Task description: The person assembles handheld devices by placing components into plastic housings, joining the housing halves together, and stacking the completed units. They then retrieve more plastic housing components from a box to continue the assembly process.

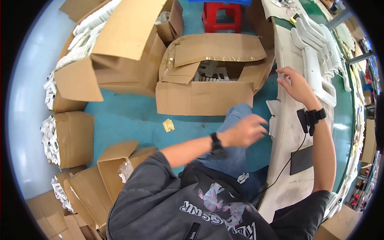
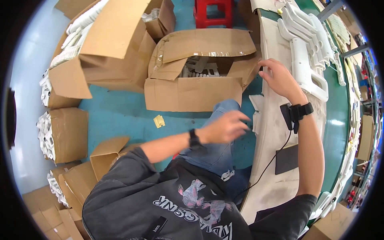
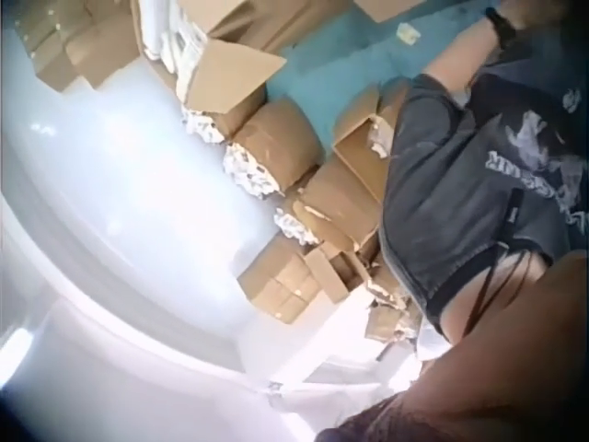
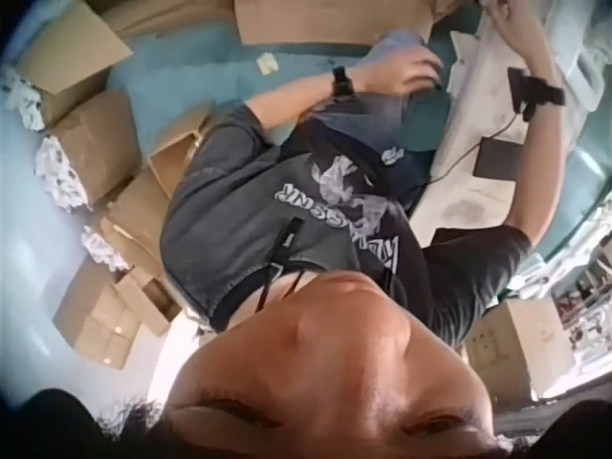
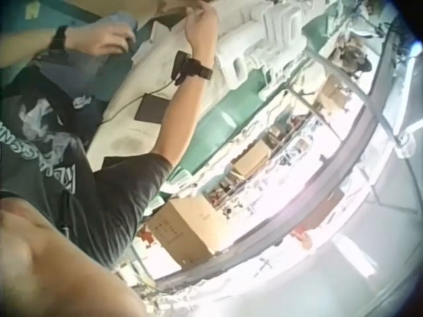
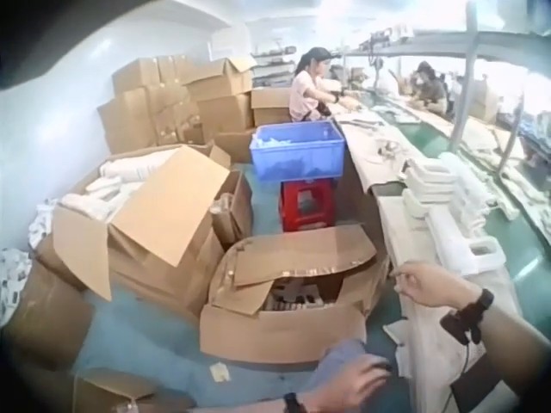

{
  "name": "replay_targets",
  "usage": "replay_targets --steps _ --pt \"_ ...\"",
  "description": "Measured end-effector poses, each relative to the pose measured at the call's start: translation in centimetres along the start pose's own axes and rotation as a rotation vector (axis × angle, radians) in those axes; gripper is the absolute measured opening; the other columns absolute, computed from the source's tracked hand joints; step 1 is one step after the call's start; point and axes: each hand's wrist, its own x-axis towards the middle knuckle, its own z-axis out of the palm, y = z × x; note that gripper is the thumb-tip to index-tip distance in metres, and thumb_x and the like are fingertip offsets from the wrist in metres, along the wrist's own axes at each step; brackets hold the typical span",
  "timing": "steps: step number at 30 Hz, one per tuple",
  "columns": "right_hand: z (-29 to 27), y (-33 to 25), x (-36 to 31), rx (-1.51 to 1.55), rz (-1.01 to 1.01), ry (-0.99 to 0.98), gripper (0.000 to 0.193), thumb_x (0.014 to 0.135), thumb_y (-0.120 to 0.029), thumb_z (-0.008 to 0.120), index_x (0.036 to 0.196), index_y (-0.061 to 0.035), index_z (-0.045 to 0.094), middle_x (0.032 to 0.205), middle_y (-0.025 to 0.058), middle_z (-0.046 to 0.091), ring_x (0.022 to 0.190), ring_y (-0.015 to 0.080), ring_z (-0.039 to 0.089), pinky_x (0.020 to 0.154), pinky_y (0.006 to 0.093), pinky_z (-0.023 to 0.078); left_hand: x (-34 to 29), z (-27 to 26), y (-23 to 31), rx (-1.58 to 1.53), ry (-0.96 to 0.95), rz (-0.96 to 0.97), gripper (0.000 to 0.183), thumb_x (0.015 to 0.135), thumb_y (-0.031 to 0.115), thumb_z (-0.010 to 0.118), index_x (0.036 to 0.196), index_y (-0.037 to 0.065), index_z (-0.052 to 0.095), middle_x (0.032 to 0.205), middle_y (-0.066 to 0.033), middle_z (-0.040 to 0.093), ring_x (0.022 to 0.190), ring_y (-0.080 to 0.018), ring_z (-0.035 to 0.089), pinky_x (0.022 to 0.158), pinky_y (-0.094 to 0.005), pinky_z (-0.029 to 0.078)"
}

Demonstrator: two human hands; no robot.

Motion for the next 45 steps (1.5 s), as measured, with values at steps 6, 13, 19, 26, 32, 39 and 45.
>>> replay_targets --steps 6,13,19,26,32,39,45 --pt "2.2 3.4 3.5 0.084 0.038 0.151 0.019 0.091 -0.007 0.066 0.11 -0.0031 0.068 0.106 0.0112 0.065 0.1 0.0245 0.06 0.087 0.0313 0.047 -3.6 -8.4 -24.4 -0.039 0.214 -0.93 0.021 0.089 0.019 0.062 0.094 0.0 0.07 0.091 -0.02 0.071 0.086 -0.036 0.069 0.078 -0.0451 0.054" --pt "0.7 5.6 3.6 0.467 0.174 -0.022 0.019 0.089 0.007 0.062 0.104 -0.0012 0.07 0.103 0.0069 0.06 0.095 0.017 0.055 0.081 0.0253 0.043 0.0 -13.3 -46.4 0.19 -0.215 -1.218 0.035 0.08 0.032 0.065 0.095 0.003 0.075 0.086 -0.0185 0.073 0.081 -0.0316 0.072 0.074 -0.041 0.056" --pt "-1.7 6.4 4.0 0.464 0.228 -0.145 0.015 0.08 0.007 0.067 0.08 -0.0075 0.07 0.087 0.0051 0.066 0.085 0.0201 0.053 0.08 0.034 0.041 0.1 -5.3 -53.4 0.436 -0.809 -1.181 0.061 0.086 0.047 0.066 0.128 0.003 0.06 0.125 -0.0232 0.063 0.115 -0.0372 0.061 0.097 -0.0463 0.049" --pt "-2.0 6.0 3.3 0.586 0.362 -0.073 0.025 0.087 -0.011 0.073 0.063 -0.0179 0.07 0.078 -0.0047 0.073 0.082 0.01 0.054 0.079 0.029 0.04 -1.0 1.1 -56.6 0.337 -0.832 -1.254 0.087 0.076 0.021 0.076 0.153 0.013 0.034 0.162 -0.0168 0.024 0.147 -0.0409 0.028 0.113 -0.0549 0.035" --pt "1.7 14.1 -1.9 1.168 -0.365 0.135 0.033 0.086 -0.016 0.078 0.057 -0.0225 0.063 0.077 -0.0073 0.065 0.08 0.0139 0.05 0.076 0.0329 0.039 -1.4 1.9 -62.0 0.398 -0.886 -0.853 0.069 0.076 0.024 0.077 0.138 0.01 0.051 0.128 -0.0253 0.061 0.125 -0.0417 0.054 0.103 -0.0499 0.047" --pt "-3.3 7.8 2.5 0.594 0.054 -0.2 0.006 0.082 -0.022 0.075 0.086 -0.019 0.071 0.088 -0.0031 0.07 0.084 0.0186 0.056 0.075 0.0356 0.049 -7.4 2.8 -63.9 0.62 -0.747 -0.653 0.061 0.075 0.019 0.076 0.131 0.008 0.055 0.12 -0.0245 0.065 0.117 -0.0427 0.06 0.1 -0.0497 0.049" --pt "-1.5 8.7 0.5 0.681 0.216 -0.139 0.021 0.088 -0.009 0.069 0.07 -0.0194 0.072 0.083 -0.006 0.071 0.083 0.0128 0.054 0.076 0.0303 0.045 -1.4 -2.5 -54.8 0.343 -0.565 -0.899 0.046 0.083 -0.001 0.057 0.129 0.006 0.055 0.114 -0.0241 0.066 0.11 -0.0423 0.062 0.094 -0.05 0.05"
